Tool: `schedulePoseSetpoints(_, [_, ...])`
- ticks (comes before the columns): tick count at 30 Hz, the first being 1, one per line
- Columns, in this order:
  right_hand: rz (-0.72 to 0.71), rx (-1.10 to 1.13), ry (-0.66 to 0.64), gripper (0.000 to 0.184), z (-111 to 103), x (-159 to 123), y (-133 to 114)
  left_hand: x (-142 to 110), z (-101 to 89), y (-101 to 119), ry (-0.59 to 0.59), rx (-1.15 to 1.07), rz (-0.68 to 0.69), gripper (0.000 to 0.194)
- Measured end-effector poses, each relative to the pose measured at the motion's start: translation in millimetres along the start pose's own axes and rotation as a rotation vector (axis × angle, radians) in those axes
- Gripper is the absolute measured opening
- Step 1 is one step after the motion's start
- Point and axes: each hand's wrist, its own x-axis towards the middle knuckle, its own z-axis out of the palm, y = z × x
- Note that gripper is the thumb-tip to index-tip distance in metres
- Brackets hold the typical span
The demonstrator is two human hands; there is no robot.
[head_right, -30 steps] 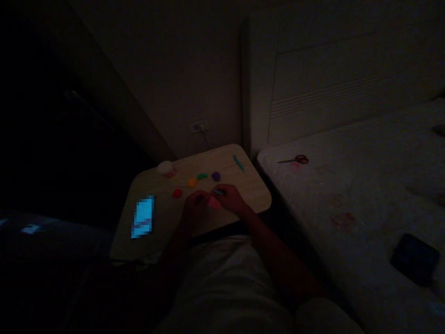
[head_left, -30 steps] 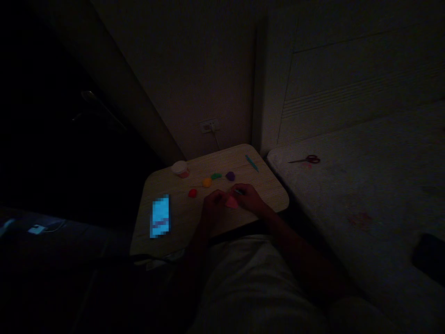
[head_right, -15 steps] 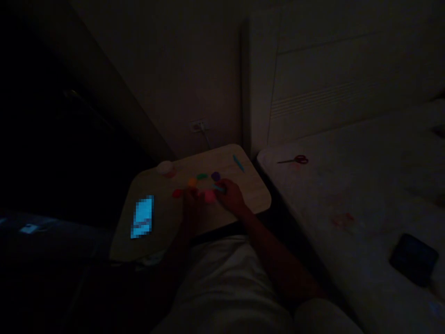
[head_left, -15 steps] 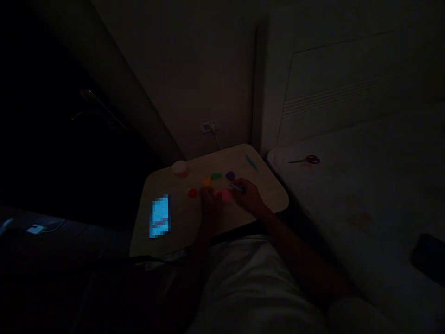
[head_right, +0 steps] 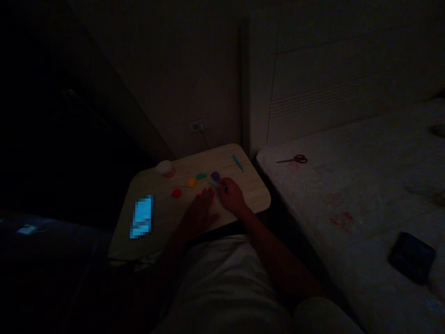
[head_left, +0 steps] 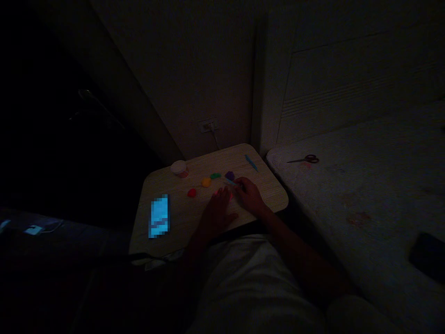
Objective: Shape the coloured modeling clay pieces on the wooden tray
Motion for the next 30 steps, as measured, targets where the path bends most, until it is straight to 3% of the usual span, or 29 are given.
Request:
schedulePoseSetpoints(17, [-0.168,-0.282,-0.06,0.02,-15.4,-6.9,-7.1,1.5,-3.3,6.6,-0.053,0.053,0.013,0.096])
schedulePoseSetpoints(25, [-0.156,-0.252,-0.047,0.02,-17.5,-8.0,-2.1,-4.6,-7.0,8.2,0.054,-0.037,0.004,0.093])
schedulePoseSetpoints(30, [-0.109,-0.351,-0.034,0.022,-23.5,-11.3,-4.7,-6.0,-5.8,7.1,0.118,-0.067,-0.059,0.087])
